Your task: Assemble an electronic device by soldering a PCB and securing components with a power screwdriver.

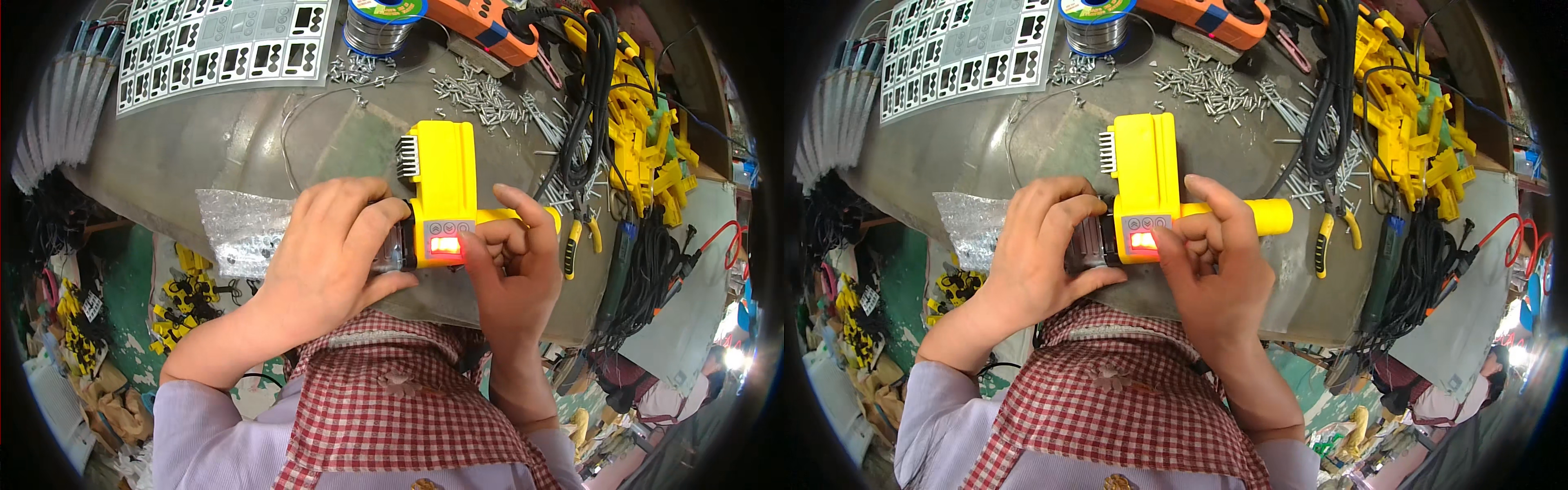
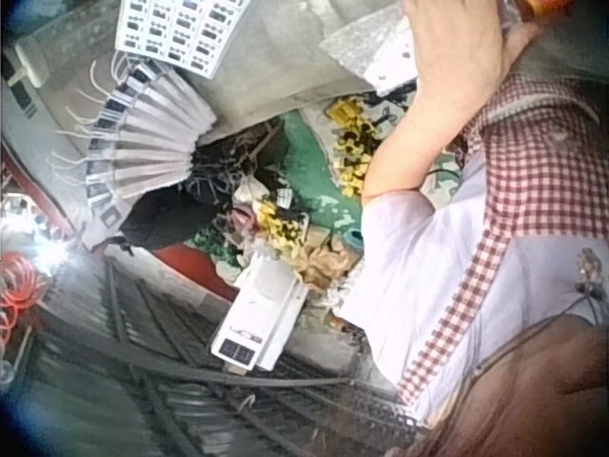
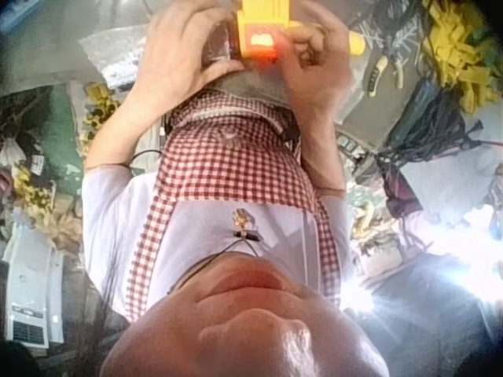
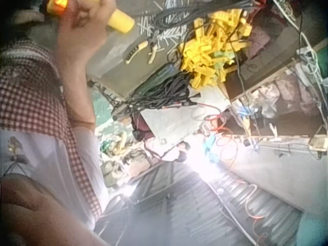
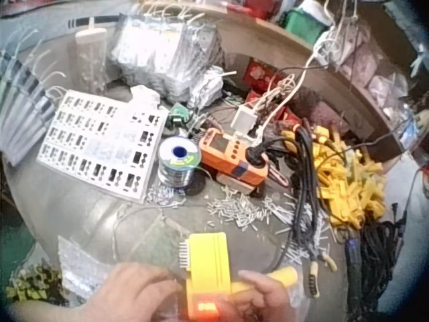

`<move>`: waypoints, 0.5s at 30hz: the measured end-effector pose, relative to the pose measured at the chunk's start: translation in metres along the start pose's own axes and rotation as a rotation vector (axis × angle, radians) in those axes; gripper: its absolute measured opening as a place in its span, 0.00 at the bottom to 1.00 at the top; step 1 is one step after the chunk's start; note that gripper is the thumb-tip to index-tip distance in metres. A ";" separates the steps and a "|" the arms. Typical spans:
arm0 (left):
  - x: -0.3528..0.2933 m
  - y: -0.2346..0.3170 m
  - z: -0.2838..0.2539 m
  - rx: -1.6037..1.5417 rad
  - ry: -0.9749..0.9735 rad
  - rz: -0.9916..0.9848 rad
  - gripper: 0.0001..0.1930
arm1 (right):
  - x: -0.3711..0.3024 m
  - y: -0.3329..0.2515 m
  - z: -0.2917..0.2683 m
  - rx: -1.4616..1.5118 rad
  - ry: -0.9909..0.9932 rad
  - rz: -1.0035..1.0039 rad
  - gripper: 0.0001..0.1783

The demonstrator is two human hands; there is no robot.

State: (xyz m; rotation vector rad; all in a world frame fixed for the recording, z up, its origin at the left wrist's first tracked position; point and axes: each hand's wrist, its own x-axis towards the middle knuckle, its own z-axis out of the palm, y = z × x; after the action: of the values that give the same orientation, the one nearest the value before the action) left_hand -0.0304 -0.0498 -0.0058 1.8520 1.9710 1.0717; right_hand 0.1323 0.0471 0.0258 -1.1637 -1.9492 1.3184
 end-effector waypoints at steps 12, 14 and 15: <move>0.001 -0.006 0.000 -0.052 -0.037 0.155 0.30 | 0.009 -0.024 -0.002 -0.732 -0.139 -0.326 0.15; 0.000 -0.005 0.000 -0.054 -0.038 0.155 0.30 | 0.011 -0.029 -0.002 -0.808 -0.203 -0.338 0.15; 0.000 -0.006 -0.001 -0.053 -0.038 0.152 0.29 | 0.012 -0.030 -0.001 -0.890 -0.174 -0.351 0.12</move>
State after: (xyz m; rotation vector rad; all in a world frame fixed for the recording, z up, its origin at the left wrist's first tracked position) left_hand -0.0349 -0.0496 -0.0090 2.0051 1.7869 1.1101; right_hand 0.1162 0.0534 0.0533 -0.9862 -2.8255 0.3474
